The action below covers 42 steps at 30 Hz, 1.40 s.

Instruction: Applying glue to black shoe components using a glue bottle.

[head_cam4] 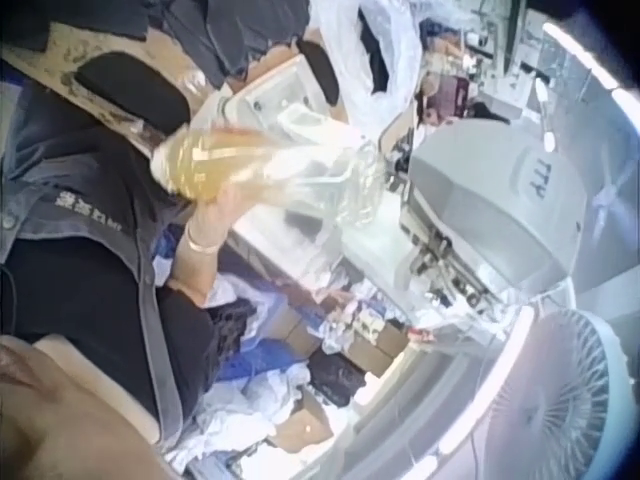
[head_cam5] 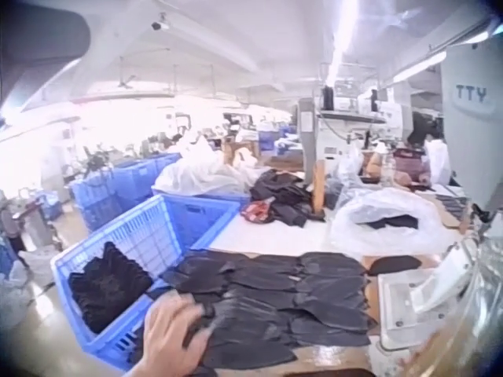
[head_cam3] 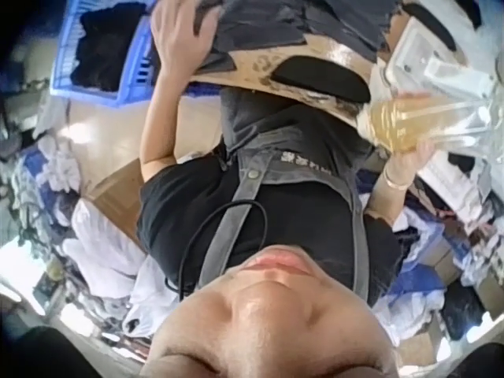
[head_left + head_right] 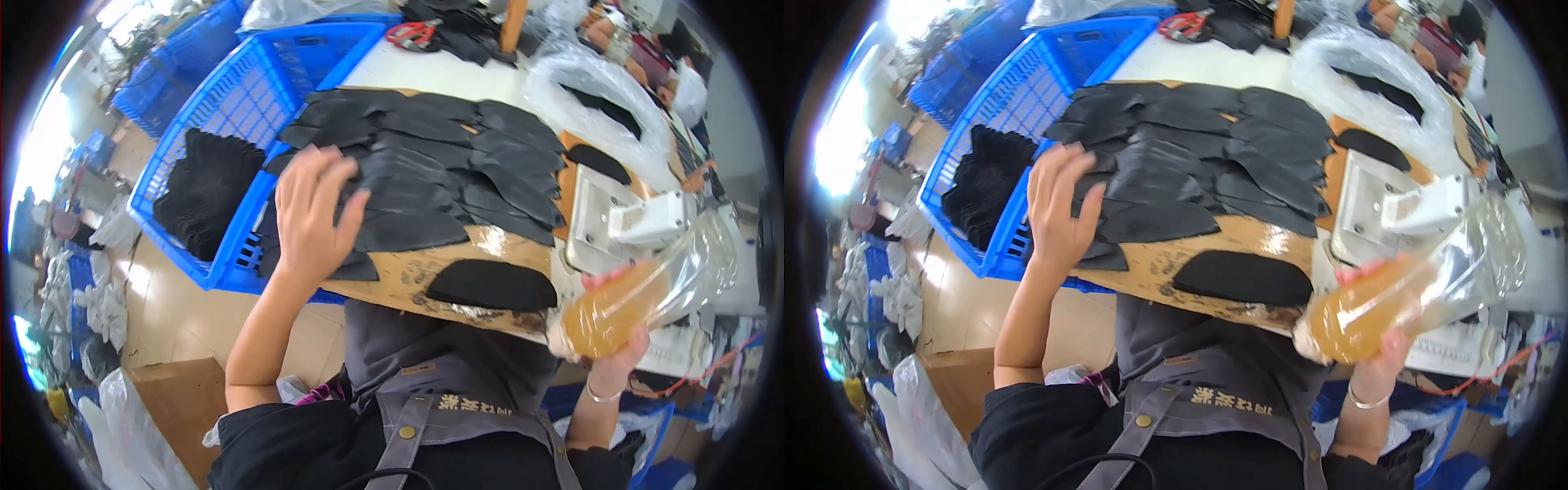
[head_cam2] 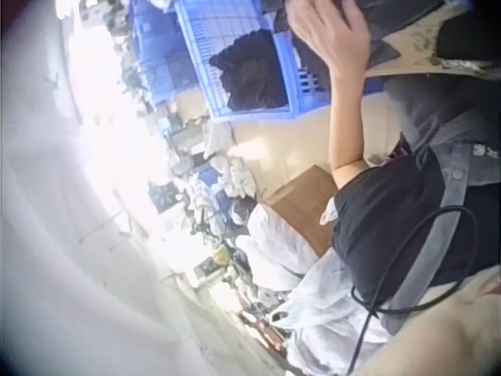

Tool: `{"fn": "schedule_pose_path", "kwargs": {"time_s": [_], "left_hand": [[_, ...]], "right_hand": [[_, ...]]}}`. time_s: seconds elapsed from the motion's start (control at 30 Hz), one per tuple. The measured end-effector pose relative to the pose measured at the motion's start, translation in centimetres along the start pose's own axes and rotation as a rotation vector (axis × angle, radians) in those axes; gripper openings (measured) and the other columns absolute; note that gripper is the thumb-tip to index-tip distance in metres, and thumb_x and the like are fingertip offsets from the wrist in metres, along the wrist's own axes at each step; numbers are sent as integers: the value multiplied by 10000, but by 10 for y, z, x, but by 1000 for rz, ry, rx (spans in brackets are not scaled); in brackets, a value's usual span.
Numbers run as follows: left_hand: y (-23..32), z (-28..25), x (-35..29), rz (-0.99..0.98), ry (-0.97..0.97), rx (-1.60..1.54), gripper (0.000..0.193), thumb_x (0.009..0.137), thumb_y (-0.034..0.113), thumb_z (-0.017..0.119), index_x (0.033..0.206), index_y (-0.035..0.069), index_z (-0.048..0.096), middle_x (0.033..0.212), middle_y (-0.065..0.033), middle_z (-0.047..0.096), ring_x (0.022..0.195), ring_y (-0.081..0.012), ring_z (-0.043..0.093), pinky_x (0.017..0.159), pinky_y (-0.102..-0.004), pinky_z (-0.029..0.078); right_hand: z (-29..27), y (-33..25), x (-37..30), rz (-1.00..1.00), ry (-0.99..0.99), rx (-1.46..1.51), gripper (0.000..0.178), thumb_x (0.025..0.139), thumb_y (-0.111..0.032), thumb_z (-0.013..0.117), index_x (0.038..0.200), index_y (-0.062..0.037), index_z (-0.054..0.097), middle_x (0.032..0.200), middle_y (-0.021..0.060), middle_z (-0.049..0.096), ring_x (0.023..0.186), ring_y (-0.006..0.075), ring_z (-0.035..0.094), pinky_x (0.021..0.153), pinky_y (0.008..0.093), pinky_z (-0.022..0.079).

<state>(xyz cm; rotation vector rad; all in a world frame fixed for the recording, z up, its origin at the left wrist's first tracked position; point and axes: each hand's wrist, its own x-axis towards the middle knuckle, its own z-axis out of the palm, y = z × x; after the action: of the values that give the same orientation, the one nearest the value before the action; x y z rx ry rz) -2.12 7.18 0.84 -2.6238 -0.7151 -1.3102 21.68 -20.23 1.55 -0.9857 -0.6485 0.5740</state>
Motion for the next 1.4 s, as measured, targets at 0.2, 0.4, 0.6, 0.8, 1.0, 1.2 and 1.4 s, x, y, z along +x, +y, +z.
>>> {"fn": "schedule_pose_path", "kwargs": {"time_s": [0.2, 0.4, 0.6, 0.8, 1.0, 1.2, 1.4], "left_hand": [[59, 11, -58, 243, -105, -398, 289, 658, 98, 690, 936, 34, 647, 887, -70, 612, 830, -241, 605, 755, -364, 482], [60, 20, -76, 272, -52, -411, 269, 681, 97, 643, 942, 30, 642, 886, -72, 634, 858, -226, 624, 736, -329, 513], [62, 7, -69, 308, -43, -345, 286, 661, 111, 641, 939, 41, 635, 910, -71, 633, 882, -222, 632, 714, -312, 520], [59, 12, -71, 291, -118, -397, 291, 662, 102, 632, 949, 48, 633, 924, -66, 624, 874, -223, 630, 688, -305, 519], [62, 21, -77, 262, -132, -390, 320, 654, 107, 626, 968, 45, 641, 897, -64, 633, 871, -224, 632, 676, -307, 513], [64, 20, -74, 246, -86, -409, 248, 625, 16, 668, 871, 24, 640, 816, -77, 646, 775, -229, 653, 621, -294, 516], [61, 21, -75, 264, -102, -414, 298, 637, 90, 612, 929, 37, 636, 873, -67, 634, 819, -230, 641, 654, -294, 510]], "right_hand": [[58, 16, 31, -191, -277, -115, 774, 717, -257, 733, 1333, -49, 311, 1156, 162, 504, 1065, 304, 532, 920, 417, 434], [99, 33, 40, -224, -667, -484, 792, 705, -213, 747, 1326, -32, 289, 1133, 157, 512, 1061, 265, 518, 911, 388, 431], [100, 58, 33, -210, -761, -690, 663, 734, -239, 716, 1268, -9, 398, 1199, 135, 500, 1120, 237, 491, 963, 362, 386], [99, 60, 40, -584, -727, -1096, 686, 530, -374, 850, 1075, -46, 594, 991, 83, 630, 882, 237, 624, 784, 357, 480], [70, 39, 38, -392, -568, -921, 554, 609, -277, 815, 1064, -45, 600, 999, 71, 635, 855, 204, 631, 762, 325, 495], [-2, 2, 13, -251, -340, -954, 794, 667, -71, 729, 1336, -14, 305, 1137, 184, 524, 1078, 276, 534, 912, 400, 452], [16, -11, 13, -344, -41, -502, 710, 682, -123, 745, 1267, -14, 358, 1150, 170, 519, 1048, 238, 557, 896, 346, 467]]}}
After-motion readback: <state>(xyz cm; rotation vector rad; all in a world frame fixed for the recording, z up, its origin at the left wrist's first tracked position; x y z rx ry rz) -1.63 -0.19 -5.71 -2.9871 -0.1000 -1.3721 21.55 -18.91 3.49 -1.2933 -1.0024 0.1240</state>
